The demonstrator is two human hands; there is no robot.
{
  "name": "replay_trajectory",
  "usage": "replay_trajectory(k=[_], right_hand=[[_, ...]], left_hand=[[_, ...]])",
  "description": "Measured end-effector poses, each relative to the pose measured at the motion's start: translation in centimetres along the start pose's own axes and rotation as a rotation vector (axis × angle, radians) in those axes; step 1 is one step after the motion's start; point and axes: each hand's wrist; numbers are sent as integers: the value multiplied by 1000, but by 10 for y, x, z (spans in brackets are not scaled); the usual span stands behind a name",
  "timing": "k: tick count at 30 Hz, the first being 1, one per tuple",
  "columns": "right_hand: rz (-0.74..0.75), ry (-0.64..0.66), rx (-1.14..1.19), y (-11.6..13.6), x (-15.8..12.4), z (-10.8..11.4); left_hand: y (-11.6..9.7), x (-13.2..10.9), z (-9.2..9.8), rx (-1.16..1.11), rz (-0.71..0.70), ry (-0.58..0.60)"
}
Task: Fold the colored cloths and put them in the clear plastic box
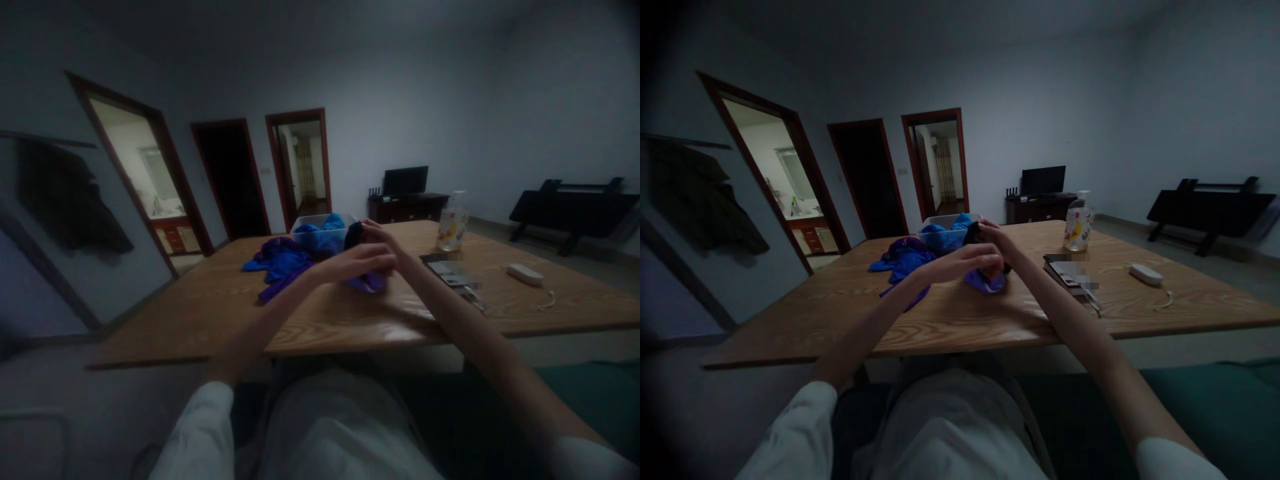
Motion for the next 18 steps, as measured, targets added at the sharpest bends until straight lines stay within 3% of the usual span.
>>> replay_trajectory(k=[1,4,5,7,9,11,12,15,18], right_hand=[[1,0,29,1,-1,-2],[0,40,119,-3,-4,-8],[-8,68,130,-5,-6,-11],[-35,150,113,-11,-10,-18],[-52,270,46,-15,-18,-27],[-32,426,-117,-19,-26,-35],[5,506,-247,-22,-30,-38],[228,647,-801,-38,-39,-43],[412,630,-1141,-57,-38,-38]], left_hand=[[6,2,10,131,-58,-34],[40,2,38,506,-115,-480],[55,1,45,555,-129,-569],[83,0,57,593,-210,-604],[105,1,67,601,-291,-504],[119,4,78,614,-285,-454],[124,4,86,617,-254,-486],[131,0,114,561,-162,-759],[131,-12,146,462,-81,-942]])
Point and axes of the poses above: each hand's wrist, its own x-axis towards the middle knuckle, its own z-axis out of the back of the hand, y = z × x, and after that the axes turned 9 degrees about -y, right-handed
